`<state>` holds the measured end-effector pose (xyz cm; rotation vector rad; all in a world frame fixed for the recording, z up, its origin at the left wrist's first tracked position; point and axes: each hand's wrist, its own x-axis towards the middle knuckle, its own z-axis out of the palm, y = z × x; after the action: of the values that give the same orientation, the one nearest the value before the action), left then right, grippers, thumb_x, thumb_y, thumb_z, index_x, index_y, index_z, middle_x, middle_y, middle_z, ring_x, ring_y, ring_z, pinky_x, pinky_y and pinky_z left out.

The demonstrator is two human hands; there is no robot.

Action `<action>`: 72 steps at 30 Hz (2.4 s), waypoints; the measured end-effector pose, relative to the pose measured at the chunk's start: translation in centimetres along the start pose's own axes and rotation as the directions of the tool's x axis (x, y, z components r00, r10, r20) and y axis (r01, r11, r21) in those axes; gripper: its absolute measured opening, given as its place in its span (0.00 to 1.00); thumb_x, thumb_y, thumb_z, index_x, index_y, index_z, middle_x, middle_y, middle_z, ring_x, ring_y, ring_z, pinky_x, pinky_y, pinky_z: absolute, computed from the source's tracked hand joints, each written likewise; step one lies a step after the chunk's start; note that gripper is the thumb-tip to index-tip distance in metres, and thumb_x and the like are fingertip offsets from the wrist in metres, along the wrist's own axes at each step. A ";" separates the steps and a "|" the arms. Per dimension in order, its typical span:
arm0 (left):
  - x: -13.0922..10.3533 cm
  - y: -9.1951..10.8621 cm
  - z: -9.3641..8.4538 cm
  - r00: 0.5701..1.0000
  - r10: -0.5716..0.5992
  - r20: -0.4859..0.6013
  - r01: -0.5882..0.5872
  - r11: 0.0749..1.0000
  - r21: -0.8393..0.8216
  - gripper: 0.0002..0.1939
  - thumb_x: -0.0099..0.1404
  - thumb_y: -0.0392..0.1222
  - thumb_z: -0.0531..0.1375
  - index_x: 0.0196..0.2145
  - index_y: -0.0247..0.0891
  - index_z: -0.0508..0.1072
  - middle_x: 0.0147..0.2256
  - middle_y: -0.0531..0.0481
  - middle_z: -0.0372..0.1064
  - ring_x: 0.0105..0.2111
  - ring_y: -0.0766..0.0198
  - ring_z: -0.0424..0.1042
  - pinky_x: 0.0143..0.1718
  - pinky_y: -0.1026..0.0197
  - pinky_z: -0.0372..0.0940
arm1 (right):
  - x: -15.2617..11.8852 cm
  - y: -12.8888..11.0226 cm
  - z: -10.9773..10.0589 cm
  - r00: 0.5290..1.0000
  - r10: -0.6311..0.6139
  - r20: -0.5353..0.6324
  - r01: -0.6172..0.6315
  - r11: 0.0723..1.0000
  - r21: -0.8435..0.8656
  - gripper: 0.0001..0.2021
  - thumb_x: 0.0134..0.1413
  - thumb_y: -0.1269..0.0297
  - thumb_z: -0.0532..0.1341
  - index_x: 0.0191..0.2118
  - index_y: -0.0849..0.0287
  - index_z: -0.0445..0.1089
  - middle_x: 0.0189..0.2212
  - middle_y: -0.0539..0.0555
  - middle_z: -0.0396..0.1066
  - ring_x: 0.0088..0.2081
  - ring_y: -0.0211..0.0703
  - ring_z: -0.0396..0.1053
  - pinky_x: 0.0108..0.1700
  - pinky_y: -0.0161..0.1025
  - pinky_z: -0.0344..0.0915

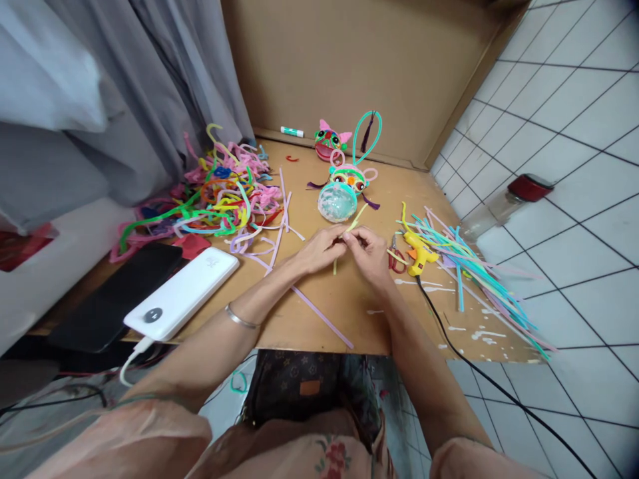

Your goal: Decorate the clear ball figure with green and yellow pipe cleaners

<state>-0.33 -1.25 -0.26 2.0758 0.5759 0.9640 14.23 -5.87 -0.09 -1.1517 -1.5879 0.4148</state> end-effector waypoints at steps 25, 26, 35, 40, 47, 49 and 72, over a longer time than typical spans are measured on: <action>0.6 -0.5 0.3 0.961 -0.232 -0.149 0.154 0.899 -0.410 0.18 0.62 0.50 0.55 0.40 0.33 0.75 0.32 0.47 0.70 0.27 0.67 0.65 0.29 0.64 0.61 | 0.6 1.9 -0.2 0.941 0.260 -0.217 -0.264 0.964 0.007 0.06 0.47 0.63 0.61 0.25 0.58 0.71 0.17 0.46 0.66 0.21 0.35 0.61 0.25 0.34 0.57; 0.5 -0.3 0.2 0.951 -0.202 -0.235 0.131 0.949 -0.286 0.18 0.63 0.49 0.55 0.42 0.34 0.75 0.35 0.46 0.71 0.30 0.66 0.66 0.32 0.64 0.62 | 0.6 1.8 -0.3 0.938 0.247 -0.244 -0.262 0.965 -0.028 0.06 0.47 0.63 0.61 0.24 0.58 0.70 0.17 0.45 0.64 0.21 0.35 0.59 0.25 0.34 0.56; -0.2 -0.6 -0.1 0.919 0.215 -0.329 -0.011 0.850 0.526 0.13 0.67 0.39 0.52 0.39 0.33 0.75 0.32 0.43 0.71 0.31 0.63 0.68 0.34 0.62 0.61 | 0.1 0.9 -0.7 0.971 -0.072 -0.227 -0.040 0.891 -0.453 0.07 0.50 0.70 0.57 0.23 0.56 0.64 0.22 0.48 0.64 0.26 0.39 0.60 0.32 0.38 0.55; -0.4 -0.4 0.3 0.924 0.248 -0.292 -0.024 0.798 0.602 0.13 0.65 0.35 0.51 0.39 0.32 0.75 0.32 0.42 0.71 0.31 0.61 0.69 0.34 0.62 0.61 | 0.0 1.2 -0.5 0.970 -0.107 -0.220 -0.024 0.854 -0.520 0.08 0.51 0.71 0.56 0.23 0.55 0.62 0.21 0.49 0.63 0.26 0.39 0.60 0.32 0.38 0.53; -0.4 -0.2 0.7 0.956 0.137 -0.260 0.087 0.712 0.697 0.13 0.66 0.37 0.51 0.32 0.35 0.75 0.31 0.42 0.72 0.29 0.61 0.69 0.30 0.62 0.58 | -0.1 1.2 -0.4 0.973 -0.115 -0.199 -0.014 0.833 -0.553 0.08 0.52 0.70 0.55 0.24 0.55 0.61 0.23 0.50 0.63 0.28 0.41 0.60 0.33 0.38 0.54; -0.4 -0.5 0.7 0.960 0.092 -0.264 0.115 0.730 0.673 0.12 0.64 0.36 0.52 0.29 0.35 0.74 0.29 0.43 0.72 0.27 0.62 0.68 0.28 0.62 0.57 | -0.2 1.0 -0.4 0.976 -0.111 -0.189 -0.009 0.840 -0.542 0.08 0.52 0.70 0.55 0.24 0.54 0.60 0.23 0.50 0.63 0.28 0.41 0.60 0.34 0.39 0.54; 1.2 1.2 3.3 0.711 -0.606 -0.357 0.165 0.638 -0.752 0.01 0.51 0.33 0.59 0.25 0.33 0.70 0.19 0.56 0.67 0.15 0.76 0.60 0.17 0.71 0.56 | 0.8 1.2 1.7 0.854 0.456 -0.249 -0.220 0.751 0.622 0.05 0.44 0.65 0.59 0.28 0.55 0.60 0.18 0.42 0.63 0.22 0.32 0.67 0.30 0.34 0.68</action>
<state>3.05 -2.70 -0.18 0.8891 0.8149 1.2927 13.27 -4.18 -1.19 -0.9638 -0.7970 0.7994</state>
